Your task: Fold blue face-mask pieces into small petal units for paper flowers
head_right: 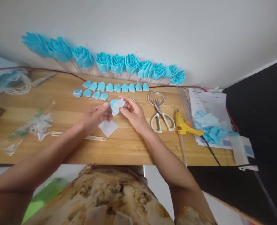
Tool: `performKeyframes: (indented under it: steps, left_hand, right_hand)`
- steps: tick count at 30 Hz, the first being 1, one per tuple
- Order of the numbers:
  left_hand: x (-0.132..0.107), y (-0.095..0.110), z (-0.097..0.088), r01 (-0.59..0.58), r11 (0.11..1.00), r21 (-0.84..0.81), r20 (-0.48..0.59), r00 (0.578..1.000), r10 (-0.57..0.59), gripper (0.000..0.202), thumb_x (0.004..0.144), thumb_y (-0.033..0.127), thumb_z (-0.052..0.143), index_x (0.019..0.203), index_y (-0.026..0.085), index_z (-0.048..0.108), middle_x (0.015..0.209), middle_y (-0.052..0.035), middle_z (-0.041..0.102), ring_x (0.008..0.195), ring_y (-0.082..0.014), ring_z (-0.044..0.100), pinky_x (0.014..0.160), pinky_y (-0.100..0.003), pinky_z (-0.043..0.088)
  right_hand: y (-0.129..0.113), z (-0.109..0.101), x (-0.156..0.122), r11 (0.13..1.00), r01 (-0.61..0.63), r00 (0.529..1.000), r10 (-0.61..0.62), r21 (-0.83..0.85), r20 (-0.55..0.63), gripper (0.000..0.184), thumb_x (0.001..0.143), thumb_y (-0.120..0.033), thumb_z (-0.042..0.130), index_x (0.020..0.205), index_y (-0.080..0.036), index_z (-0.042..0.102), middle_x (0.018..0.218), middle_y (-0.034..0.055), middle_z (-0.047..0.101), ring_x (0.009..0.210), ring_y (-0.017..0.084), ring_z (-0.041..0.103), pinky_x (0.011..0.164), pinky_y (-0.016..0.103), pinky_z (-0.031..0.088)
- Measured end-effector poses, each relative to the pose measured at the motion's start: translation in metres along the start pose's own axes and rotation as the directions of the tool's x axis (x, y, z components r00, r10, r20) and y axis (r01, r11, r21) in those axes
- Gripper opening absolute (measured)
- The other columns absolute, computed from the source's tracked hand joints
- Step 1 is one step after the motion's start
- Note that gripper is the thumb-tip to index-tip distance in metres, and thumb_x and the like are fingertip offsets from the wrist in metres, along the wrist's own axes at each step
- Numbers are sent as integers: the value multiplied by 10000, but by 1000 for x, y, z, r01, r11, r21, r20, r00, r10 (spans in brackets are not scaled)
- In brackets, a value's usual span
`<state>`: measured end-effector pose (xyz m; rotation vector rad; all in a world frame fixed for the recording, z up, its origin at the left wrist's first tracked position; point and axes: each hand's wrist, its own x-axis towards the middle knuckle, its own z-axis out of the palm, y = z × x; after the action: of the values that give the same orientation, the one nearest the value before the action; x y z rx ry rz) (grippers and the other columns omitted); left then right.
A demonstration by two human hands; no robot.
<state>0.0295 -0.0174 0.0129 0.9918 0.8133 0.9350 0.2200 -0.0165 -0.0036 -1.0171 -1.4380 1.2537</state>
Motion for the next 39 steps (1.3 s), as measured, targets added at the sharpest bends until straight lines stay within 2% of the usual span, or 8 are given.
performKeyframes:
  steps: [8, 16, 18, 20, 23, 27, 33, 39]
  left_hand:
    - [-2, 7, -2, -7, 979, 203, -43, 999, 16, 351, 745, 467, 797, 635, 165, 654, 582, 10, 576, 551, -97, 482, 567, -250, 369]
    - [0, 3, 0, -32, 999, 13, -115, 993, 33, 389, 697, 444, 844, 593, 169, 590, 545, 22, 576, 515, -80, 476, 544, -238, 355]
    - [1, 4, 1, -40, 997, -72, -131, 991, 31, 412, 668, 441, 868, 579, 168, 573, 533, 26, 566, 507, -74, 472, 532, -231, 353]
    - [1, 6, 1, -40, 990, -134, -141, 990, 20, 433, 650, 432, 886, 571, 167, 552, 529, 33, 552, 508, -70, 475, 527, -222, 356]
    - [1, 7, 1, -32, 984, -175, -141, 990, 7, 452, 664, 419, 886, 567, 163, 526, 543, 40, 537, 511, -61, 479, 524, -213, 363]
    - [-1, 6, 2, -20, 980, -197, -119, 993, -4, 425, 678, 409, 886, 601, 154, 555, 562, 41, 545, 509, -52, 468, 521, -206, 361]
    - [-3, 4, 5, -19, 979, -203, -91, 996, 0, 418, 632, 430, 910, 627, 155, 595, 542, 42, 540, 506, -58, 453, 522, -204, 351]
    - [-3, 2, 6, -34, 988, -150, -117, 993, 16, 378, 643, 418, 890, 646, 163, 611, 552, 44, 516, 521, -67, 440, 533, -221, 345]
  right_hand:
    - [-7, -2, -2, 969, 134, 990, -124, -209, 61, 502, 906, -410, 653, 1370, -269, 525, 847, -1, 680, 758, 161, 649, 704, 322, 567]
    - [-14, 1, -10, 889, 274, 961, -267, -366, 72, 500, 975, -337, 531, 1457, -288, 410, 983, 34, 730, 886, 194, 681, 817, 380, 575]
    - [-16, 2, -11, 803, 346, 920, -393, -484, 6, 476, 954, -279, 539, 1420, -283, 441, 1034, 48, 719, 930, 210, 670, 840, 405, 569]
    - [-18, 2, -11, 665, 420, 838, -545, -618, -16, 439, 911, -206, 566, 1340, -283, 505, 1079, 63, 698, 980, 236, 650, 853, 439, 560]
    - [-20, 4, -8, 444, 526, 715, -693, -725, 94, 440, 864, -140, 604, 1269, -301, 541, 1168, 77, 667, 1097, 275, 612, 932, 504, 528]
    - [-16, 9, -5, 281, 591, 643, -730, -756, 231, 364, 851, -170, 688, 1155, -353, 608, 1277, 42, 621, 1248, 303, 540, 1032, 542, 473]
    - [-11, 15, -5, 383, 550, 683, -717, -742, 135, 151, 873, -194, 693, 917, -338, 688, 1242, 9, 621, 1249, 300, 532, 1066, 553, 429]
    - [-12, 16, -7, 557, 467, 749, -662, -687, -28, 47, 918, -244, 652, 932, -282, 676, 1230, 67, 623, 1203, 259, 586, 996, 476, 507]
